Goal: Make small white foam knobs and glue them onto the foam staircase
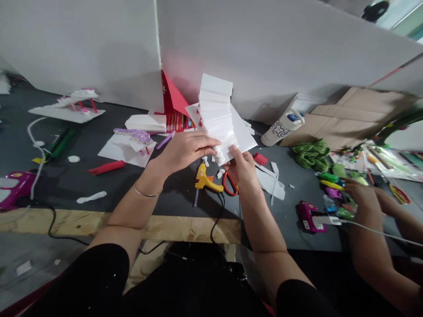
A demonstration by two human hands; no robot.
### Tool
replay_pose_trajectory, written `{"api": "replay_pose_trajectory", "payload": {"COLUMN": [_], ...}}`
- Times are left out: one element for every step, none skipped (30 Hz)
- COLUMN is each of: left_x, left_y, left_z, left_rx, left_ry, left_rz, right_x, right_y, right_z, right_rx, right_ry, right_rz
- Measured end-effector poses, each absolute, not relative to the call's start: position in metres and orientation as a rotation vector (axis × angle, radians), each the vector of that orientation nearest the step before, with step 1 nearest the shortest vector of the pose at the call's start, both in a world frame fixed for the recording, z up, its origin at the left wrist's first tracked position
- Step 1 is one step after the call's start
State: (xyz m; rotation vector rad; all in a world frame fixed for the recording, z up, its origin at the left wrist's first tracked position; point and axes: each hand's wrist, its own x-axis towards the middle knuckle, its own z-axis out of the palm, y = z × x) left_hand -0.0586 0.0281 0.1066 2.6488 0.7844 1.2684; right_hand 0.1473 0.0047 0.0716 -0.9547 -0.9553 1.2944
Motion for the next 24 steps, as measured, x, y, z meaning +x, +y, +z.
{"api": "replay_pose_trajectory", "payload": {"left_x": [-0.059,-0.060,-0.061,-0.061,-0.062,-0.062,-0.062,-0.062,-0.063,-0.063,-0.063,-0.064,-0.064,-0.065,-0.066,-0.066,-0.067,-0.067,-0.068,-0.068,-0.068,-0.069,-0.069,-0.069], "left_y": [0.027,0.025,0.023,0.022,0.020,0.019,0.018,0.018,0.017,0.017,0.016,0.016,0.016,0.015,0.015,0.014,0.014,0.014,0.014,0.013,0.013,0.013,0.013,0.013], "left_z": [0.108,0.109,0.110,0.111,0.112,0.113,0.114,0.114,0.115,0.115,0.116,0.116,0.117,0.117,0.117,0.118,0.118,0.118,0.119,0.119,0.119,0.119,0.119,0.119], "left_rx": [2.657,2.665,2.673,2.681,2.689,2.694,2.698,2.700,2.701,2.703,2.707,2.713,2.722,2.732,2.742,2.748,2.753,2.757,2.761,2.765,2.772,2.781,2.791,2.801], "left_ry": [0.798,0.806,0.809,0.812,0.813,0.814,0.817,0.824,0.828,0.830,0.834,0.844,0.858,0.876,0.898,0.920,0.937,0.946,0.949,0.950,0.944,0.939,0.935,0.934], "left_rz": [1.279,1.295,1.310,1.322,1.326,1.325,1.321,1.309,1.296,1.284,1.269,1.249,1.224,1.199,1.174,1.148,1.126,1.107,1.094,1.087,1.084,1.084,1.087,1.091], "right_x": [0.147,0.146,0.145,0.145,0.145,0.145,0.145,0.145,0.146,0.147,0.147,0.148,0.149,0.149,0.149,0.149,0.150,0.150,0.149,0.149,0.149,0.149,0.149,0.149], "right_y": [0.004,0.004,0.003,0.003,0.003,0.002,0.002,0.002,0.001,0.002,0.002,0.003,0.003,0.004,0.004,0.004,0.004,0.004,0.003,0.003,0.002,0.002,0.002,0.002], "right_z": [0.072,0.073,0.075,0.076,0.077,0.078,0.078,0.079,0.079,0.079,0.079,0.079,0.080,0.080,0.080,0.080,0.080,0.081,0.081,0.081,0.081,0.081,0.080,0.079], "right_rx": [-0.954,-0.953,-0.952,-0.952,-0.954,-0.956,-0.960,-0.965,-0.969,-0.971,-0.971,-0.969,-0.965,-0.962,-0.959,-0.959,-0.962,-0.967,-0.973,-0.979,-0.984,-0.989,-0.990,-0.990], "right_ry": [-0.959,-0.960,-0.959,-0.957,-0.955,-0.953,-0.953,-0.954,-0.956,-0.960,-0.962,-0.963,-0.964,-0.967,-0.970,-0.972,-0.972,-0.971,-0.970,-0.969,-0.971,-0.977,-0.983,-0.989], "right_rz": [1.299,1.303,1.307,1.311,1.314,1.316,1.316,1.315,1.315,1.315,1.317,1.319,1.320,1.322,1.322,1.322,1.325,1.332,1.342,1.354,1.365,1.375,1.383,1.387]}}
